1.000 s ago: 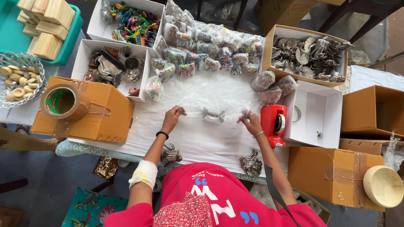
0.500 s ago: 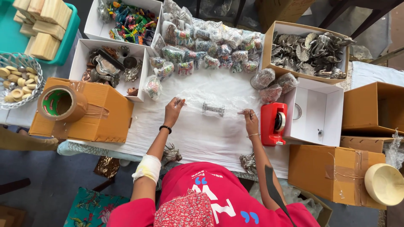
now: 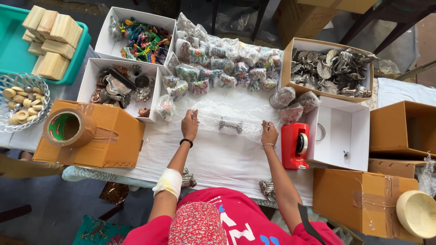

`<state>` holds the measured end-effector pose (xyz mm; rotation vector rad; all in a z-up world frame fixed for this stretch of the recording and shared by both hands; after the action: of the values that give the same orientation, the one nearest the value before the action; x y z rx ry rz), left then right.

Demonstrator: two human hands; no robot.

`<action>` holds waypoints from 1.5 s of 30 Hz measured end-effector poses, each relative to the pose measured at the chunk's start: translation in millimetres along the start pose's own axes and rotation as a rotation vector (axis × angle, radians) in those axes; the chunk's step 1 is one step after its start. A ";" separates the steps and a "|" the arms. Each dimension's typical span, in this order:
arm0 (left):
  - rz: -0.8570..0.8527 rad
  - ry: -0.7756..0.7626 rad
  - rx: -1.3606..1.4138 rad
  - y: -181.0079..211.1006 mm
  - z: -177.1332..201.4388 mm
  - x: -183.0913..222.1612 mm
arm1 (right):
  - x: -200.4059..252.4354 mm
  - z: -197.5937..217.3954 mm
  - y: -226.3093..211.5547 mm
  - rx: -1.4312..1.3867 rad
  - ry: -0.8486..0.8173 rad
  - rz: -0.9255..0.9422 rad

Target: The person wraps various small decorative items, including colorful figurines and silver metal objects, in bubble wrap. They use a red tape dispenser to secure the wrapping and place the finished items into a white box.

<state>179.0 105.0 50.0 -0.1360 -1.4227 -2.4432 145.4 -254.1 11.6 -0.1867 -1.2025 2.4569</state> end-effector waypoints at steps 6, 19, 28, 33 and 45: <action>-0.714 0.365 -0.494 27.9 -32.9 14.4 | -12.2 -6.6 0.8 0.129 0.030 -0.049; -0.753 -0.202 -0.837 31.8 -98.8 7.5 | -2.5 -4.2 -75.3 0.425 -0.320 0.456; -0.919 -0.058 -0.804 26.0 -54.2 74.9 | 74.9 -11.9 -78.0 0.658 -0.285 0.714; -0.968 -0.092 -0.688 15.5 -43.1 89.3 | 98.0 -0.3 -74.3 0.524 -0.149 0.763; -0.717 -0.268 -0.637 33.4 -56.8 75.2 | 92.6 10.3 -112.4 0.458 -0.227 0.608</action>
<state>122.3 24.4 67.0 -0.1037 -0.7881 -3.5284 90.8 -161.9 110.8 -0.1611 -0.6856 3.2866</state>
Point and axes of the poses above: each hand's wrist, its own x-axis away from the middle knuckle, its own z-axis out of the back of the hand, y = z × x, the point moved 1 cm from there along -x, towards the middle knuckle, and after that the axes turned 8 degrees about -y, right-handed, at the moved point
